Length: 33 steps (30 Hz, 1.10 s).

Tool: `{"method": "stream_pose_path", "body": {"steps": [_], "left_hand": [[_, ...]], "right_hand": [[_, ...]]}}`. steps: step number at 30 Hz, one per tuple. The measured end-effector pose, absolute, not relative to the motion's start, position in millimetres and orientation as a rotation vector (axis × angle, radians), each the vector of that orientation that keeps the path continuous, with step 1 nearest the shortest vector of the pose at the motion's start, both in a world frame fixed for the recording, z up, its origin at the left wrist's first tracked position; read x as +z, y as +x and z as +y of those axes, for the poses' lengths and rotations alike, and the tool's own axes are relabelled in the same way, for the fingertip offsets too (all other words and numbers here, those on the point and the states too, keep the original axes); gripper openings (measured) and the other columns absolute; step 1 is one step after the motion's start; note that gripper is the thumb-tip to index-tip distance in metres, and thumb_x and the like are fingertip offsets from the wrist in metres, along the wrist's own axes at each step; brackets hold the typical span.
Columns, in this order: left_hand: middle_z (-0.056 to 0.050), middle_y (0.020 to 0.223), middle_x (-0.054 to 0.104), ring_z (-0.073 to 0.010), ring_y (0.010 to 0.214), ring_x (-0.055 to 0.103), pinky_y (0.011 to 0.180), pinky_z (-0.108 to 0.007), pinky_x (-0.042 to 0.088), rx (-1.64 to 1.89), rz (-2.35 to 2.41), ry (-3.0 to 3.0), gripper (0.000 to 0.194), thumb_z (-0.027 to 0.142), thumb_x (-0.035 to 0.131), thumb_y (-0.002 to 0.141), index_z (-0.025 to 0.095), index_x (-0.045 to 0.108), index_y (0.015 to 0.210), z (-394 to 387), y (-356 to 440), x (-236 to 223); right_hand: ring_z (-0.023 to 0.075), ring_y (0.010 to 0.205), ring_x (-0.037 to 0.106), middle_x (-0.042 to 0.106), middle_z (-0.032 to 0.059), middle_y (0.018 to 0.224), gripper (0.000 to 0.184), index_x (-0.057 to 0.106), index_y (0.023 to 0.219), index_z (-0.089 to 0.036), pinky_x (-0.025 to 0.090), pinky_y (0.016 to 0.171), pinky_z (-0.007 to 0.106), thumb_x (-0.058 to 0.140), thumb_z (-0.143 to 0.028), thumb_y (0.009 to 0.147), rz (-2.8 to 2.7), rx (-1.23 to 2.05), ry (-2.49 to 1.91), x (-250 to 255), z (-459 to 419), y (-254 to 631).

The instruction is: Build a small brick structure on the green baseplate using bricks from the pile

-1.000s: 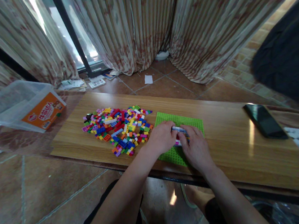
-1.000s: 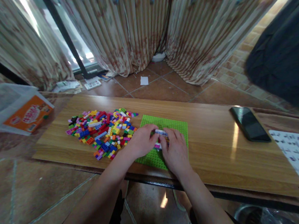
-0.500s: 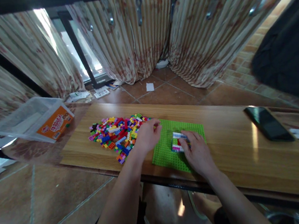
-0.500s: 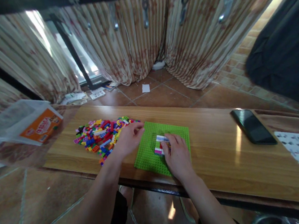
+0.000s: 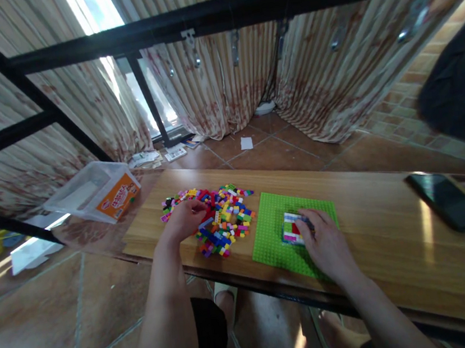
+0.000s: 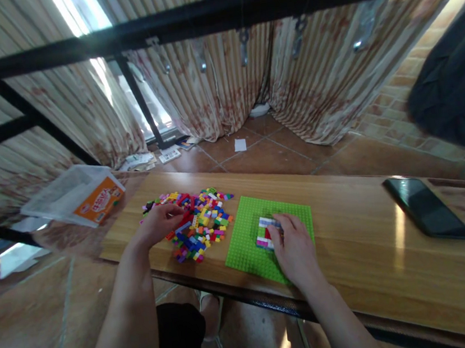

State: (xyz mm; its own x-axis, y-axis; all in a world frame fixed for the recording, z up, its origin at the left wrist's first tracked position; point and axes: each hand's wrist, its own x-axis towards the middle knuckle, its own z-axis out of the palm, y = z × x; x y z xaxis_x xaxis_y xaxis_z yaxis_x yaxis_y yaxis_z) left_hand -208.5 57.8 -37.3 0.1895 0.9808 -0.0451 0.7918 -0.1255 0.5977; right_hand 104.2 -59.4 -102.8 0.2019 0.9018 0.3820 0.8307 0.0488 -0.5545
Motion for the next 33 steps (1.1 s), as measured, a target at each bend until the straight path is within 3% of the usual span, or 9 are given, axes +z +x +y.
{"method": "stream_pose_path", "body": {"steps": [9, 17, 26, 33], "left_hand": [[-0.001, 0.072, 0.072, -0.0179, 0.069, 0.064, 0.059, -0.024, 0.042, 0.132, 1.764, 2.124, 0.009, 0.028, 0.071, 0.067, 0.02, 0.068, 0.07, 45, -211, -33], [-0.004, 0.081, 0.073, -0.0215, 0.082, 0.066, 0.067, -0.027, 0.044, 0.043, 1.888, 2.175, 0.004, 0.022, 0.067, 0.07, 0.021, 0.069, 0.073, 41, -199, -31], [-0.006, 0.087, 0.07, -0.0199, 0.081, 0.065, 0.072, -0.029, 0.048, 0.608, 1.708, 2.183, 0.013, 0.028, 0.054, 0.086, 0.018, 0.061, 0.089, 44, -176, -30], [-0.002, 0.087, 0.07, -0.0169, 0.081, 0.066, 0.075, -0.028, 0.05, 0.672, 1.222, 2.188, 0.005, 0.024, 0.056, 0.089, 0.021, 0.058, 0.093, 15, -90, -43]], "right_hand": [[0.0296, 0.105, 0.058, 0.064, 0.0153, 0.111, 0.041, 0.066, 0.112, -0.017, 0.049, 0.095, 0.052, 0.04, -0.046, 0.097, -1.635, 0.093, -1.777, -108, -55, 105], [0.0285, 0.103, 0.058, 0.065, 0.014, 0.11, 0.041, 0.067, 0.11, -0.018, 0.049, 0.093, 0.051, 0.039, -0.047, 0.098, -1.65, 0.119, -1.765, -107, -53, 104], [0.0279, 0.095, 0.063, 0.069, 0.0144, 0.102, 0.049, 0.069, 0.103, -0.017, 0.05, 0.088, 0.047, 0.035, -0.052, 0.097, -1.409, 0.21, -1.734, -92, -50, 117], [0.0266, 0.089, 0.066, 0.072, 0.012, 0.094, 0.052, 0.071, 0.098, -0.016, 0.05, 0.082, 0.041, 0.036, -0.055, 0.096, -1.242, 0.342, -1.737, -83, -52, 125]]}}
